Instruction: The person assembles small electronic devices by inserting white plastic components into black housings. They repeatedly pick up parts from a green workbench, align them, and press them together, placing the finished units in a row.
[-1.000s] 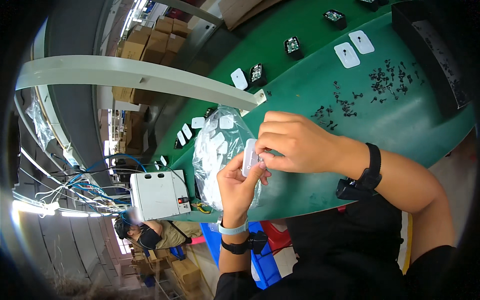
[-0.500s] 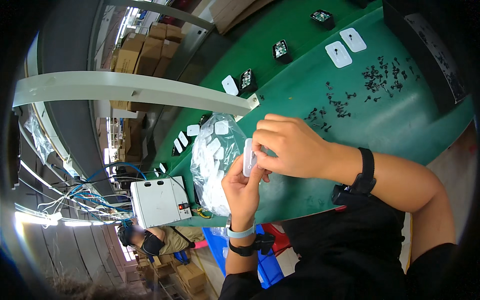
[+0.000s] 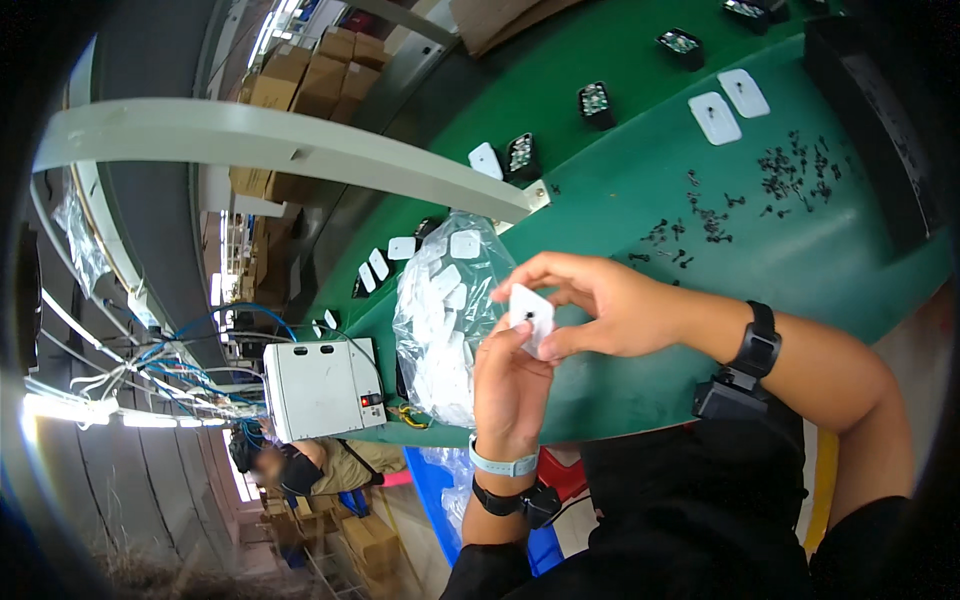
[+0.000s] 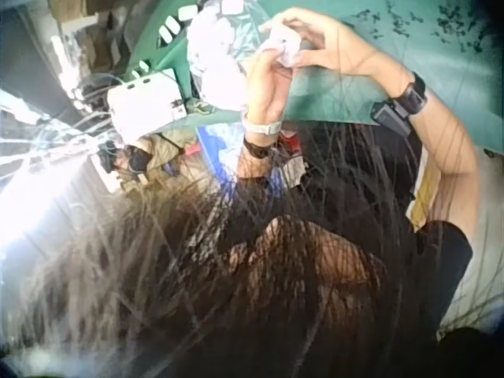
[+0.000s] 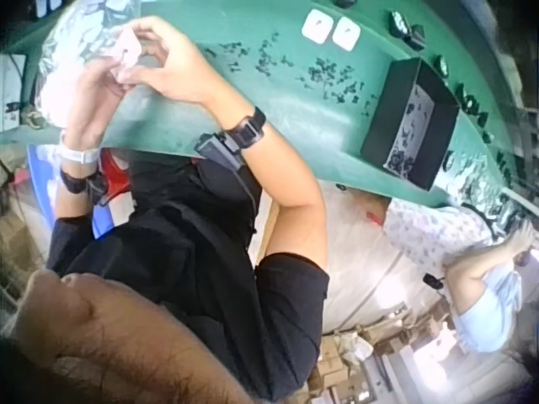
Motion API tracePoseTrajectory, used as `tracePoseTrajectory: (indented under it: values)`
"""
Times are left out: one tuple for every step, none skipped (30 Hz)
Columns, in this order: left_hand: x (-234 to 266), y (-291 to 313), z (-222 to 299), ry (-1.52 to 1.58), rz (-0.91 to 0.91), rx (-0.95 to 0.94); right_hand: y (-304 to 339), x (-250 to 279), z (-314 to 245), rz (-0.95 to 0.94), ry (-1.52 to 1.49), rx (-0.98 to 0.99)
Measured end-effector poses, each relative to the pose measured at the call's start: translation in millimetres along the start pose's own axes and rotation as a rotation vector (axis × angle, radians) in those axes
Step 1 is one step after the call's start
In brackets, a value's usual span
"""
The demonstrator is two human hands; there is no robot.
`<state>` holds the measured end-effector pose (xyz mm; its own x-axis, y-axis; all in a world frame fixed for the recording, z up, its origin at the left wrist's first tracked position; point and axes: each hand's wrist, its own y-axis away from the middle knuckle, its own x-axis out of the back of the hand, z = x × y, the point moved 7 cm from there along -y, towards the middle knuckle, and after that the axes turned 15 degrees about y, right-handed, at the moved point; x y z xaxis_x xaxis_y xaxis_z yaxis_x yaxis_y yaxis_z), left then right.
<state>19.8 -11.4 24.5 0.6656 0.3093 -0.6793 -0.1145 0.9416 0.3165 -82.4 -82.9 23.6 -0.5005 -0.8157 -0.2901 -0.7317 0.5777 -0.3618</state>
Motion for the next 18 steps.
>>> tracePoseTrajectory:
  values:
    - [0,4,1,-0.035,0.019,0.016,-1,-2,0,-0.018,-0.036,-0.038]
    - [-2,8,2,-0.067,0.041,0.032,1,-4,-2,-0.036,-0.07,-0.08]
    - [-2,10,9,-0.113,0.071,0.029,-2,-6,-4,-0.071,-0.113,-0.107]
    - [-8,10,8,-0.153,-0.09,0.108,-1,-3,-2,-0.051,-0.164,-0.106]
    - [-8,11,25,-0.291,-0.11,0.083,-1,2,-1,-0.019,-0.172,-0.17]
    - [-9,9,46,-0.429,-0.13,0.076,0,10,2,0.031,-0.178,-0.167]
    - [-9,4,66,-0.563,-0.167,0.08,2,21,3,0.097,-0.174,-0.164]
    - [23,-13,104,-0.627,-0.095,-0.058,2,29,1,0.139,-0.195,-0.163]
    - [53,-32,153,-0.661,-0.029,-0.309,1,32,-1,0.177,-0.22,-0.166]
    - [80,-40,206,-0.727,0.078,-0.567,-1,31,-4,0.203,-0.256,-0.166]
    - [122,-56,253,-0.666,0.227,-0.671,-3,32,-4,0.217,-0.256,-0.169]
    - [164,-68,299,-0.814,0.412,-0.768,-6,30,-5,0.226,-0.261,-0.166]
    - [221,-74,350,-1.167,0.584,-0.793,-8,27,-1,0.223,-0.282,-0.17]
    - [253,-88,377,-1.454,0.714,-0.785,-5,31,2,0.237,-0.252,-0.18]
    - [275,-103,394,-1.735,0.839,-0.758,-6,35,5,0.245,-0.245,-0.192]
    - [287,-123,394,-1.805,0.85,-0.693,-4,40,5,0.267,-0.224,-0.207]
    - [298,-138,394,-1.878,0.864,-0.628,-2,44,4,0.286,-0.207,-0.22]
    - [308,-149,396,-1.954,0.88,-0.565,1,46,4,0.308,-0.191,-0.233]
